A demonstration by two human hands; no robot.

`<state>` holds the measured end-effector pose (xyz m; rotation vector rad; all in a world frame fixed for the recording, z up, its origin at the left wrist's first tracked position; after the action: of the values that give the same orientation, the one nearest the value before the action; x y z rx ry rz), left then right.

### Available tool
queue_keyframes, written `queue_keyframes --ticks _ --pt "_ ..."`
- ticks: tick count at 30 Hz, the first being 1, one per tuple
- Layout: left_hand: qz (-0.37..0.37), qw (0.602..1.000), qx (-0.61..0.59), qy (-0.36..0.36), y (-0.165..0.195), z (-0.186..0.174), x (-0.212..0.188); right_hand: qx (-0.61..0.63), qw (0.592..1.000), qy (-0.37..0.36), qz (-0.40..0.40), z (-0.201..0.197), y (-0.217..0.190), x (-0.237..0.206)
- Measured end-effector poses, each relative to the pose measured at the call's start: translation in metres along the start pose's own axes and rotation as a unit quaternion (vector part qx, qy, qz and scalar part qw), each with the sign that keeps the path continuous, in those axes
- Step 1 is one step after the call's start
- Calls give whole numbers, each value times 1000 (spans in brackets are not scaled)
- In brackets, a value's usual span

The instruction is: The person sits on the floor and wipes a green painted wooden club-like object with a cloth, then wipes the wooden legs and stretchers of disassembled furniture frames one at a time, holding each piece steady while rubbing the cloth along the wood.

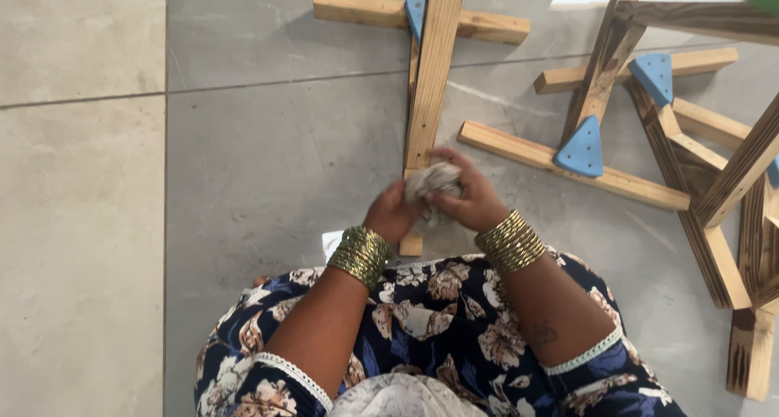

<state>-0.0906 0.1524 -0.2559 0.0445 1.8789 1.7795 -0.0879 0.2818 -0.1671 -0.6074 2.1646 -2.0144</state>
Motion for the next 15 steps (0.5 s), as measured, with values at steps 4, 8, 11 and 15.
queue_keyframes --ticks 4,8,11,15 --pt "-76 948 -309 -11 -14 -4 13 -22 994 -59 -84 22 -10 6" --pt "-184 918 -349 -39 -21 2 4 -203 977 -23 64 14 32 13" --pt "-117 989 53 68 -8 -15 6 -412 910 4 45 2 37 24" --pt "-155 975 143 73 -25 -23 12 -467 864 -134 133 31 74 17"
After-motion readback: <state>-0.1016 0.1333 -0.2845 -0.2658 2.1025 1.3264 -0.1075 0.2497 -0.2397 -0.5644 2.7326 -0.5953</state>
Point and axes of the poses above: each hand's wrist, its own x-axis towards the middle knuckle, its own z-axis out of the palm, y = z × x, the point moved 8 cm from there along x, towards the middle knuckle, and after that the axes turned 14 degrees about -z, right-handed, at the moved point
